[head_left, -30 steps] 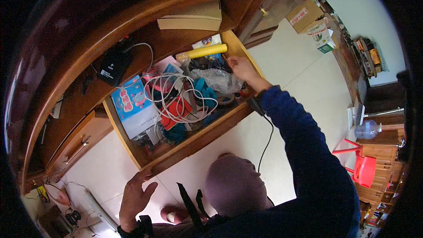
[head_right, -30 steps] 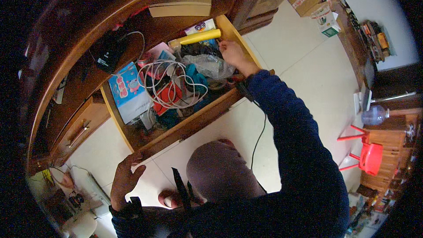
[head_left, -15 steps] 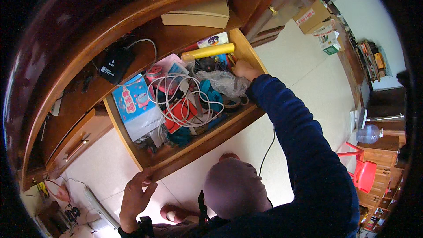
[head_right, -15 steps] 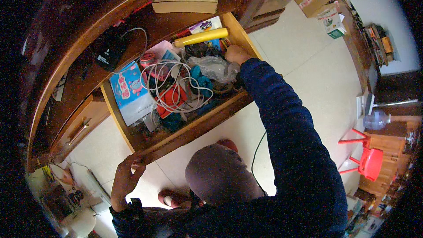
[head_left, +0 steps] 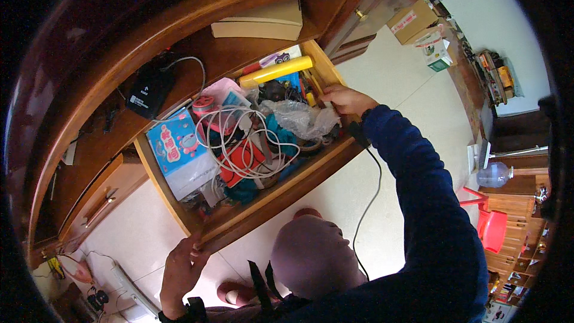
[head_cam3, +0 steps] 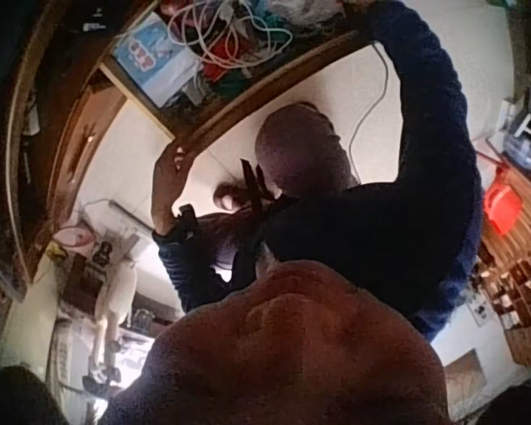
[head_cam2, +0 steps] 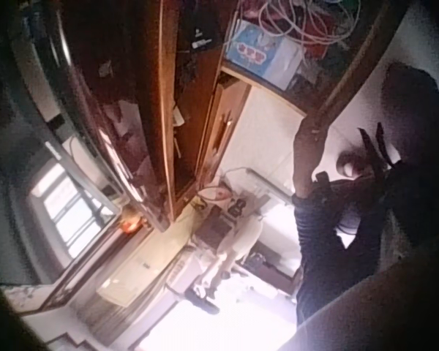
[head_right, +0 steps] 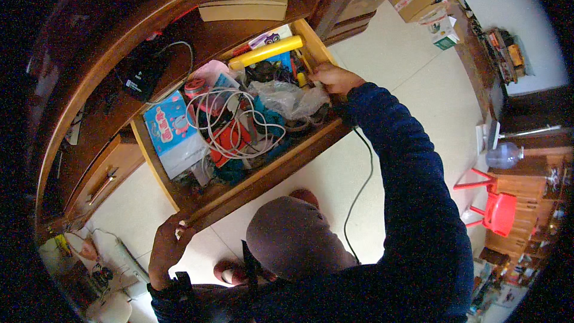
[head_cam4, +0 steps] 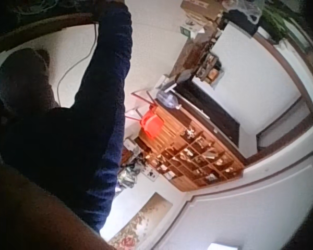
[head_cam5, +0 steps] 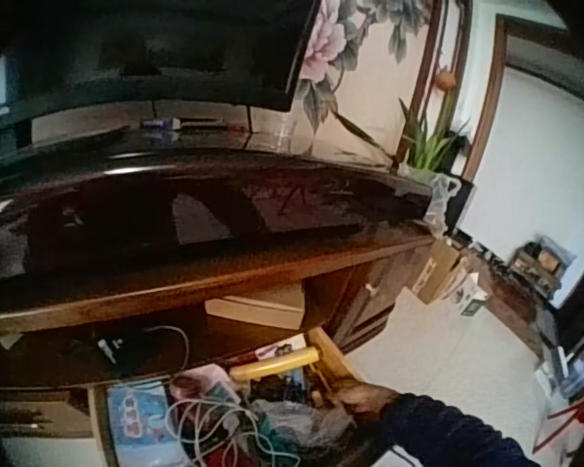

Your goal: The person assembles a wooden stand by inserting dowels into a flat panel and attaching legs. They then retrieve a screwdriver from a drawer to continue the assembly.

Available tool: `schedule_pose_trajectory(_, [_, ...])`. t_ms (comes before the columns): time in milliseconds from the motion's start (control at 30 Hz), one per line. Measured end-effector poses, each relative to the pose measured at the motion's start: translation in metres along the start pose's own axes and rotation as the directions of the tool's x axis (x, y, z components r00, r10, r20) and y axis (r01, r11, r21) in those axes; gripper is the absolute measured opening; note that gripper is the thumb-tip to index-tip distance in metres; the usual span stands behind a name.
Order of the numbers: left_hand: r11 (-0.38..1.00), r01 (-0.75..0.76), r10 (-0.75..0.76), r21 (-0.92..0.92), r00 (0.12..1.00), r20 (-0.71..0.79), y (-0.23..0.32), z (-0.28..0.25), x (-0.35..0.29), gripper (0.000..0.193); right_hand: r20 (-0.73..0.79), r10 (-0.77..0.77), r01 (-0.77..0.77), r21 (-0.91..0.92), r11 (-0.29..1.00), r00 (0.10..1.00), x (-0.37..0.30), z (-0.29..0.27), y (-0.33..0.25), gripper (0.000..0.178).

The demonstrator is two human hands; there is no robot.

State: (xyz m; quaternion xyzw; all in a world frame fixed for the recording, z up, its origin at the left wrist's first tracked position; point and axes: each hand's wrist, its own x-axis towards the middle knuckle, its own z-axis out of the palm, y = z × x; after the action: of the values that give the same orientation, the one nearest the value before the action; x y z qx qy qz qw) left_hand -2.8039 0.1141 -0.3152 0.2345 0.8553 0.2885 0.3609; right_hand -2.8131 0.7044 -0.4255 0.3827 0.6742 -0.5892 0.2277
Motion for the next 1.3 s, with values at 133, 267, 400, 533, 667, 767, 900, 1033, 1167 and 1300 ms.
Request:
schedule_pose_trajectory(133, [1.000, 0.001, -0.001, 0.010, 1.000, -0.011, 0.001, -0.001, 0.002, 0.047, 0.050, -0.025, 0.019, 0.118, 0.993, 0.998, -0.010, -0.008, -0.002, 0.024])
schedule_pose_trajectory(267, [0.999, 0.036, -0.036, -0.007, 0.999, 0.010, 0.001, 0.000, 0.004, 0.048, 0.159, -0.092, 0.067, 0.156, 0.985, 0.983, -0.002, -0.010, -0.003, 0.023])
schedule_pose_trajectory(400, [1.000, 0.005, -0.005, -0.002, 1.000, -0.008, -0.001, 0.001, 0.004, 0.050, 0.255, -0.215, 0.151, 0.248, 0.957, 0.943, -0.001, -0.006, -0.003, 0.022])
schedule_pose_trajectory(533, [1.000, -0.014, 0.015, 0.013, 1.000, -0.014, -0.004, 0.003, 0.003, 0.051, 0.270, -0.208, 0.160, 0.190, 0.969, 0.940, -0.008, 0.002, -0.013, 0.024])
schedule_pose_trajectory(667, [0.999, -0.028, 0.028, 0.029, 1.000, -0.013, -0.003, 0.003, 0.003, 0.052, 0.260, -0.233, 0.132, 0.352, 0.927, 0.937, -0.016, 0.009, -0.023, 0.027])
schedule_pose_trajectory(767, [0.999, -0.016, 0.016, 0.028, 1.000, -0.003, -0.001, 0.003, 0.003, 0.051, -0.236, -0.127, 0.149, 0.078, 0.986, 0.963, -0.013, 0.010, -0.020, 0.033])
schedule_pose_trajectory(900, [0.999, 0.034, -0.035, 0.016, 0.999, 0.006, 0.001, 0.003, 0.002, 0.050, -0.213, -0.141, -0.022, -0.620, 0.784, 0.967, 0.026, 0.014, 0.002, 0.036])
schedule_pose_trajectory(1033, [1.000, -0.003, 0.003, 0.030, 1.000, 0.002, 0.002, 0.003, 0.002, 0.049, -0.013, -0.311, 0.118, -0.909, 0.400, 0.950, 0.084, 0.012, 0.031, 0.021])
schedule_pose_trajectory(1167, [1.000, 0.007, -0.007, 0.019, 1.000, -0.018, 0.001, 0.004, 0.003, 0.049, 0.087, -0.494, 0.203, -0.961, 0.187, 0.865, 0.096, 0.014, 0.054, 0.019])
schedule_pose_trajectory(1300, [0.999, 0.046, -0.046, 0.028, 0.999, -0.008, -0.003, 0.005, 0.004, 0.048, -0.133, -0.520, 0.102, -0.912, 0.398, 0.844, 0.075, 0.018, 0.047, 0.019])
